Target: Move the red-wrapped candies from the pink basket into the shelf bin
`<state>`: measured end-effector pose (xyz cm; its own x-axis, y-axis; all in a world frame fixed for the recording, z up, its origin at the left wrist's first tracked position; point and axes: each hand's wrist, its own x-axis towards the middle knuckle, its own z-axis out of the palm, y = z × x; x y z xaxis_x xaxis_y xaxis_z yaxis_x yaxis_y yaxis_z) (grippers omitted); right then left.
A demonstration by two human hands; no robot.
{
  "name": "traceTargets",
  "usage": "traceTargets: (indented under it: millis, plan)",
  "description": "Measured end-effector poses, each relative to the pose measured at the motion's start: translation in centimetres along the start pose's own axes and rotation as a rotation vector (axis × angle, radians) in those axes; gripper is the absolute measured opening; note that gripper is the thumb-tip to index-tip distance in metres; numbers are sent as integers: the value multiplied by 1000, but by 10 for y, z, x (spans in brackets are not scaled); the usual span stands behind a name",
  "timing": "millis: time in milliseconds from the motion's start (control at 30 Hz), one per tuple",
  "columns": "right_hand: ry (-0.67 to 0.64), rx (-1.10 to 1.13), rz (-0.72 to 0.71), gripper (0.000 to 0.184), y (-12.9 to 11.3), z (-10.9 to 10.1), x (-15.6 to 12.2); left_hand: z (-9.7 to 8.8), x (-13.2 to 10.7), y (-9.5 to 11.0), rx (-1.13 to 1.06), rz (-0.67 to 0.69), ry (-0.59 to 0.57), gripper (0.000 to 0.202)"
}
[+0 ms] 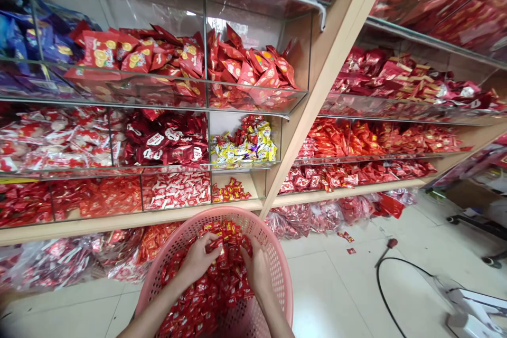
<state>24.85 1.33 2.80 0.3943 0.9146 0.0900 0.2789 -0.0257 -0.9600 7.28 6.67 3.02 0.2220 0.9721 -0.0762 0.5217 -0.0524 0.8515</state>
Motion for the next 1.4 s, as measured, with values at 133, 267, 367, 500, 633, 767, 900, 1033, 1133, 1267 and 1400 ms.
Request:
traceTargets:
  millis: [133, 267, 367, 500, 633, 767, 900, 1033, 1133, 1267, 1400]
  plan:
    - [31, -188, -25, 10, 7, 7, -2, 16, -1, 10, 133, 58, -22, 21]
    - [12, -376, -117, 10, 9, 5, 1, 26, 1, 15, 216, 109, -37, 19]
    - [23, -401, -130, 7, 9, 4, 2, 31, 2, 14, 263, 130, -36, 18]
    - [14, -322, -78, 3, 12, 4, 3, 35, 2, 8, 326, 146, -14, 20]
    - [-8, -192, -71, 8, 17, 2, 3, 35, 2, 0, 374, 133, -6, 25]
    - [52, -114, -54, 21, 21, 1, 1, 35, 2, -5, 383, 144, -11, 29]
    - [-44, -199, -12, 11, 25, 1, 1, 38, 4, -7, 373, 164, -19, 28]
    - [-136, -419, 9, 15, 32, 3, 1, 40, 5, -8, 358, 182, -31, 28]
    - [-175, -581, 43, 21, 35, 6, 0, 36, 3, -6, 340, 216, -54, 32]
    - [-185, -728, 57, 24, 36, 7, -2, 30, -2, -1, 328, 286, -98, 38]
    - [-228, -793, 41, 26, 32, 7, -3, 31, -4, 1, 337, 328, -126, 35]
